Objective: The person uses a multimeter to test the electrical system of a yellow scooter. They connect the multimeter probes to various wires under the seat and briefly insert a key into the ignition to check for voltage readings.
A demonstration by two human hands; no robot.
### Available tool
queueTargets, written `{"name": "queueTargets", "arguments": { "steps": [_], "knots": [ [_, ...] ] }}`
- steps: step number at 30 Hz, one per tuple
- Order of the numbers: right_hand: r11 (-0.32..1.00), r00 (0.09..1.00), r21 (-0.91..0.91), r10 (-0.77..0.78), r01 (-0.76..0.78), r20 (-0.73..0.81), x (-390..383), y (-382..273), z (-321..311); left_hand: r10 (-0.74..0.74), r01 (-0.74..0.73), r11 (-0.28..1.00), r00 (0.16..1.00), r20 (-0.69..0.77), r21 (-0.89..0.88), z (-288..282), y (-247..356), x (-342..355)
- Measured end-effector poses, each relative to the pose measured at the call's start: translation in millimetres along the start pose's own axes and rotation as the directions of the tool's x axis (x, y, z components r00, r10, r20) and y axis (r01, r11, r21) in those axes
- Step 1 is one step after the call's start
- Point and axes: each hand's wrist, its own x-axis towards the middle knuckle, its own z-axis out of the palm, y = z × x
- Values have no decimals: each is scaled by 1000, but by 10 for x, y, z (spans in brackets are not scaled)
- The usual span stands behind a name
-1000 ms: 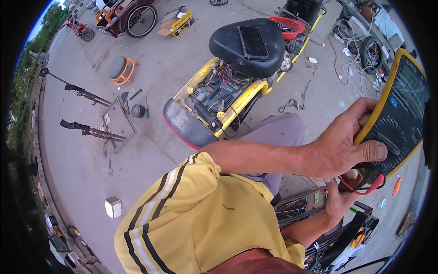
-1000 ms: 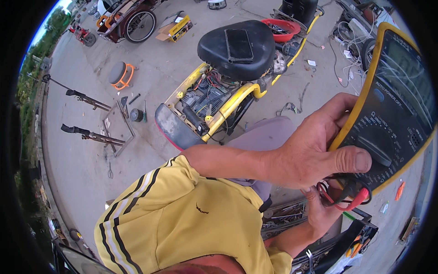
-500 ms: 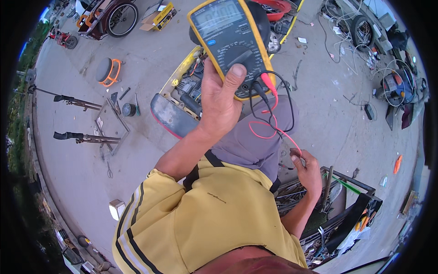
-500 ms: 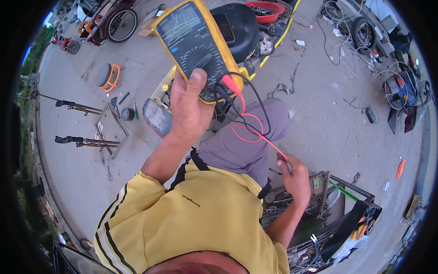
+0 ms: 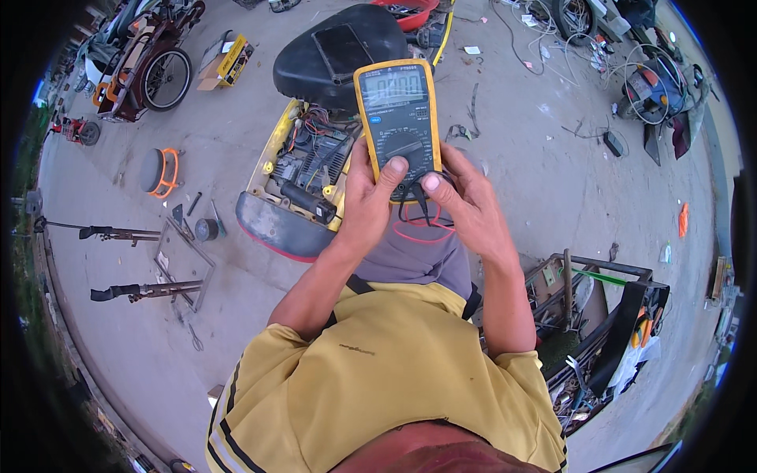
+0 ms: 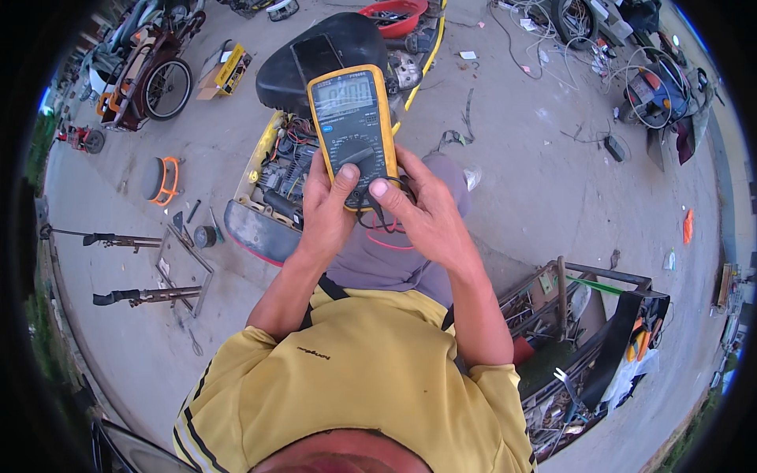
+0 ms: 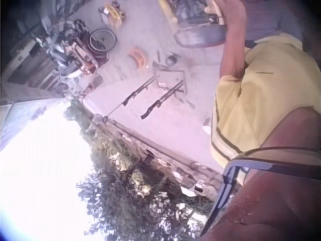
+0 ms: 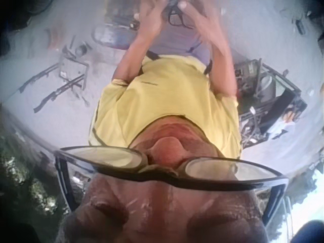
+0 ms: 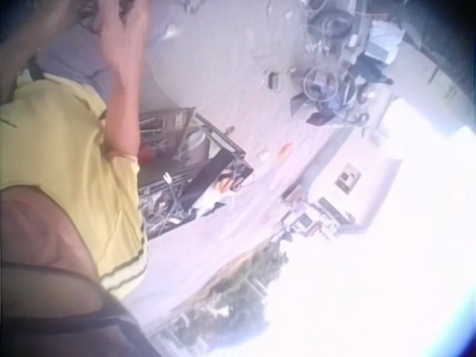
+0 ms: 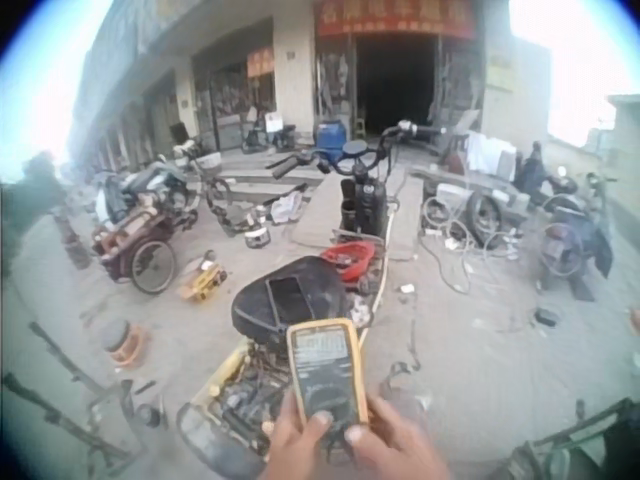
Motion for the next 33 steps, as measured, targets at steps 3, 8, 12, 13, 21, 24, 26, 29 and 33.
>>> {"name": "queueTargets", "arguments": {
  "steps": [3, 8, 12, 13, 21, 24, 26, 29, 33],
  "knots": [
    [950, 993, 288, 113, -120, 42, -49, 124, 53, 159, -134, 892, 987, -21, 432, 24, -3, 64],
    [940, 996, 333, 86, -77, -14, -87, 385, 4, 538, -490, 96, 758, 369, 866, -4, 70, 177],
    [939, 997, 339, 69, -53, -36, -126, 468, -14, 413, -560, -85, 733, 540, 824, 60, 128, 238],
    [930, 996, 362, 81, -62, -37, -130, 483, -13, 378, -567, -107, 737, 561, 817, 60, 132, 249],
    [923, 995, 376, 97, -82, -21, -185, 583, -19, 407, -514, -144, 749, 523, 846, 63, -52, 251],
    [922, 996, 382, 84, -66, -30, -193, 616, -25, 400, -507, -166, 749, 528, 846, 77, -86, 238],
    [908, 994, 412, 99, -74, -40, -195, 630, -29, 387, -507, -151, 760, 523, 849, 74, -100, 226],
    [912, 993, 397, 118, -98, -28, -206, 596, -39, 371, -510, -94, 779, 505, 855, 50, -97, 202],
    [920, 994, 385, 102, -80, -37, -201, 641, -51, 368, -538, -33, 777, 511, 842, 62, -64, 168]
  ]
}}
